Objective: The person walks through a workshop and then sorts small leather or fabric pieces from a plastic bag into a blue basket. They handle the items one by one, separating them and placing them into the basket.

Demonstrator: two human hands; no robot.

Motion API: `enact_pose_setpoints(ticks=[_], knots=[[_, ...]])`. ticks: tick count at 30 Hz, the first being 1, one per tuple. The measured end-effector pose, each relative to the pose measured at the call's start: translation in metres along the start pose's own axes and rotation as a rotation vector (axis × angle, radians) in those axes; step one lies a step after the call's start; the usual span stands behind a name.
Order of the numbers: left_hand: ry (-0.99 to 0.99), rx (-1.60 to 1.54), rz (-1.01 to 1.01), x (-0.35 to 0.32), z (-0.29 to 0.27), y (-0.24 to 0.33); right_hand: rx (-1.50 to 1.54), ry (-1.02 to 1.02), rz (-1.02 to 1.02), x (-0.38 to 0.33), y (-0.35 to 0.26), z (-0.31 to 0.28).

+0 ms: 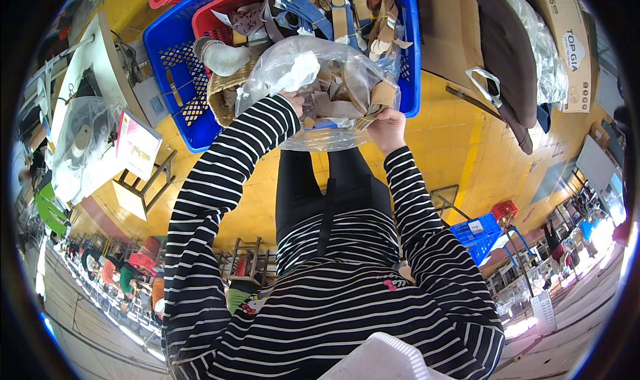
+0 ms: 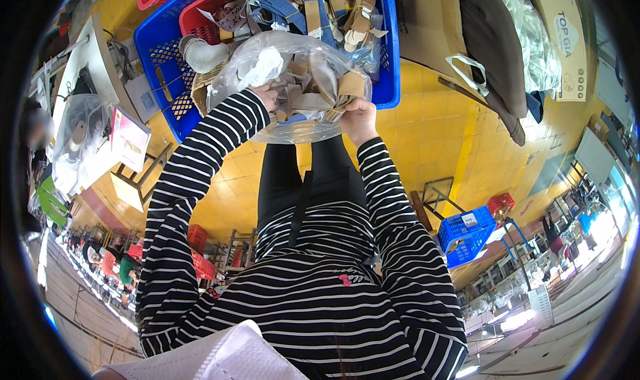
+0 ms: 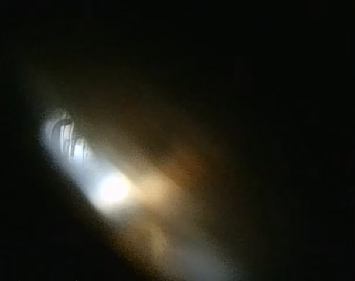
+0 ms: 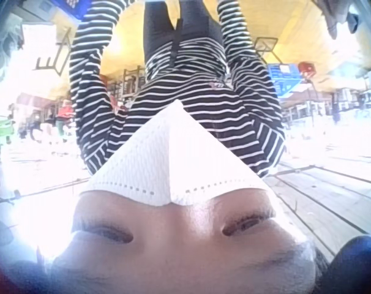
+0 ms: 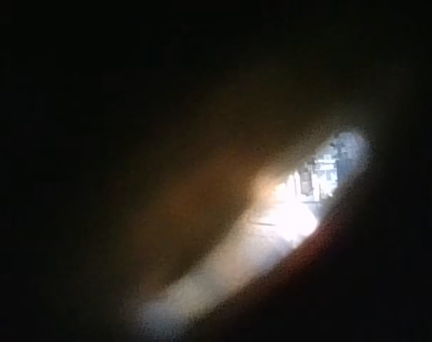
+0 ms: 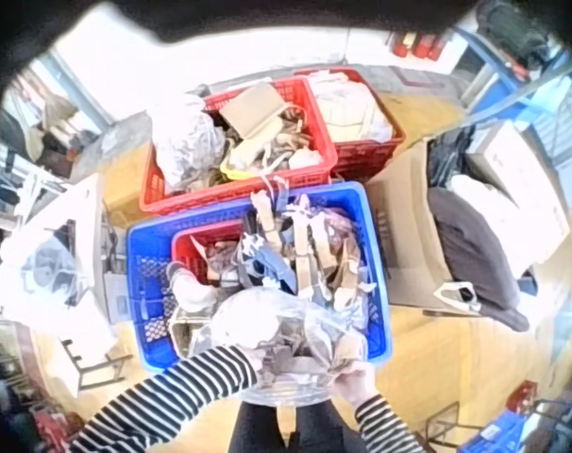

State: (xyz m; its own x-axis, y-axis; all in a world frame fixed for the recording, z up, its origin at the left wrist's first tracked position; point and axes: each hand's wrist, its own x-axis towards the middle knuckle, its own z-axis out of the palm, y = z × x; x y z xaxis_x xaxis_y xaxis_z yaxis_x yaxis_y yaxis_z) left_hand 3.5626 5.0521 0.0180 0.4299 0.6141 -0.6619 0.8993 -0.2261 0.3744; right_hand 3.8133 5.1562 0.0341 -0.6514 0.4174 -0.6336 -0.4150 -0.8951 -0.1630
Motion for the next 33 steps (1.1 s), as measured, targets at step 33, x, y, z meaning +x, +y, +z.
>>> enact_pose_setpoints(ticks=[33], knots=[[0.734, -1.782, -0.833, -0.037, 0.022, 0.09, -0.63, 0.326, 0.113, -0.034, 0.081, 0.019]])
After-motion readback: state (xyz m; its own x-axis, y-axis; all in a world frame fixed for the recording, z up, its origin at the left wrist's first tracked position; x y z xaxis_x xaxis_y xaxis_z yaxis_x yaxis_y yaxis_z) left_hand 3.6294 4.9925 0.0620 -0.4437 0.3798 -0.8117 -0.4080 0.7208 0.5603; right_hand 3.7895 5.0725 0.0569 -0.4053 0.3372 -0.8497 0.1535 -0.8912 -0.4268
